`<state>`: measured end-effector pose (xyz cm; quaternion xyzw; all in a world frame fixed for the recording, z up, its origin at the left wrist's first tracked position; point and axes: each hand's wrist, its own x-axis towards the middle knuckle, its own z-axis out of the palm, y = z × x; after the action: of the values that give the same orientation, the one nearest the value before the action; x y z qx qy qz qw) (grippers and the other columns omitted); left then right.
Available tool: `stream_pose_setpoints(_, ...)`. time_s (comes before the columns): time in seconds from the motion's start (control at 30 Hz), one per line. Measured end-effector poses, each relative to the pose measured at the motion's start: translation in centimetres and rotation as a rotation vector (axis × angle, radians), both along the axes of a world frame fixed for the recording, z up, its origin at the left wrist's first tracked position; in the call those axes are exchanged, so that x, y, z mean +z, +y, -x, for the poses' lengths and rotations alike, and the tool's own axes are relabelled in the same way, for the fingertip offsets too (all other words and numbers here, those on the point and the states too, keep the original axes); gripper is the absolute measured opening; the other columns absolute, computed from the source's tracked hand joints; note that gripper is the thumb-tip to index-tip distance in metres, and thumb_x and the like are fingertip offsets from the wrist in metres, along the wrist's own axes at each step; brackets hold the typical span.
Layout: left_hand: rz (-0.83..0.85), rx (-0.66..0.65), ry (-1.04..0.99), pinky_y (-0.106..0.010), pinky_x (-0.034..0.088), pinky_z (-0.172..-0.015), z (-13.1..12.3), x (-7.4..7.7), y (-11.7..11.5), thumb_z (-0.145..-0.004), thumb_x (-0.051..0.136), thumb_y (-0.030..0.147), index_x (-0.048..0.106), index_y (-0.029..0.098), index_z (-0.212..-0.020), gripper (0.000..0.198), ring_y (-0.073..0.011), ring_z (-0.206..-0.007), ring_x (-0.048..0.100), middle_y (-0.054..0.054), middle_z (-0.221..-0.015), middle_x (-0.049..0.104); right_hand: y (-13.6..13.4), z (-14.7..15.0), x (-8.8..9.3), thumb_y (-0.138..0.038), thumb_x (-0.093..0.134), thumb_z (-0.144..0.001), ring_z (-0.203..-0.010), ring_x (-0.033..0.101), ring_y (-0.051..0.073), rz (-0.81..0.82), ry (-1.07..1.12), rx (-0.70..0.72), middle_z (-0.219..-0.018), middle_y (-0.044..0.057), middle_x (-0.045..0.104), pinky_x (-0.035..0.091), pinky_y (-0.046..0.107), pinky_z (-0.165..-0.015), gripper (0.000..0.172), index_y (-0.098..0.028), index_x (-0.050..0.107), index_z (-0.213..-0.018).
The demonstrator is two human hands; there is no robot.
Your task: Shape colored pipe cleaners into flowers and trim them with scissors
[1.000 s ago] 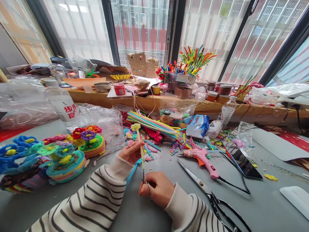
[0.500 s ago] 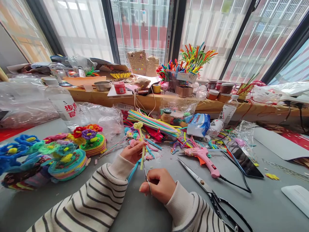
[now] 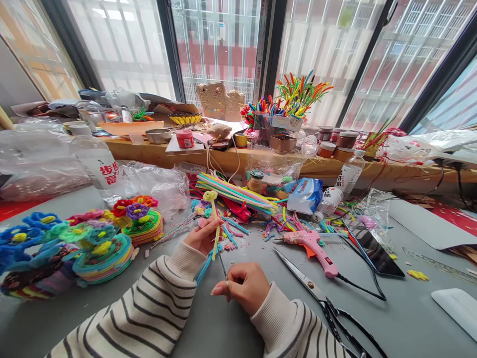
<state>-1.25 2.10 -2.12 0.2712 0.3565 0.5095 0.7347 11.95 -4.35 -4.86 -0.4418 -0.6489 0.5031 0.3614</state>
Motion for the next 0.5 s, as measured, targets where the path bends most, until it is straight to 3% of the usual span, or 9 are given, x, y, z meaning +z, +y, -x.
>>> stream_pose_setpoints(0.23, -0.018, -0.001, -0.016, -0.015, 0.041, -0.045, 0.31, -0.36, 0.38, -0.053, 0.068, 0.024, 0.062, 0.014, -0.059, 0.013, -0.0056, -0.049, 0.052, 0.002, -0.052, 0.057, 0.09, -0.1, -0.06, -0.057, 0.053, -0.058, -0.039, 0.038, 0.008, -0.015, 0.0, 0.016, -0.037, -0.003, 0.041, 0.026, 0.021, -0.04, 0.048, -0.017, 0.037, -0.036)
stream_pose_setpoints(0.37, -0.042, -0.008, -0.028, -0.016, 0.042, -0.047, 0.35, -0.42, 0.44, -0.056, 0.065, 0.023, 0.061, 0.014, -0.058, 0.01, -0.0064, -0.05, 0.052, 0.002, -0.053, 0.056, 0.16, -0.33, -0.07, -0.071, 0.032, -0.06, -0.041, 0.032, 0.007, -0.083, -0.021, 0.131, -0.04, -0.002, 0.04, 0.023, 0.022, -0.041, 0.06, -0.015, 0.046, -0.042)
stream_pose_setpoints(0.5, -0.019, -0.023, -0.032, -0.017, 0.041, -0.048, 0.27, -0.14, 0.2, -0.058, 0.064, 0.02, 0.061, 0.013, -0.058, 0.007, -0.0065, -0.049, 0.051, 0.001, -0.052, 0.056, 0.01, -0.38, 0.04, -0.073, 0.023, -0.061, -0.044, 0.035, 0.008, -0.102, -0.067, 0.225, -0.045, -0.001, 0.043, 0.025, 0.021, -0.042, 0.067, -0.014, 0.052, -0.051)
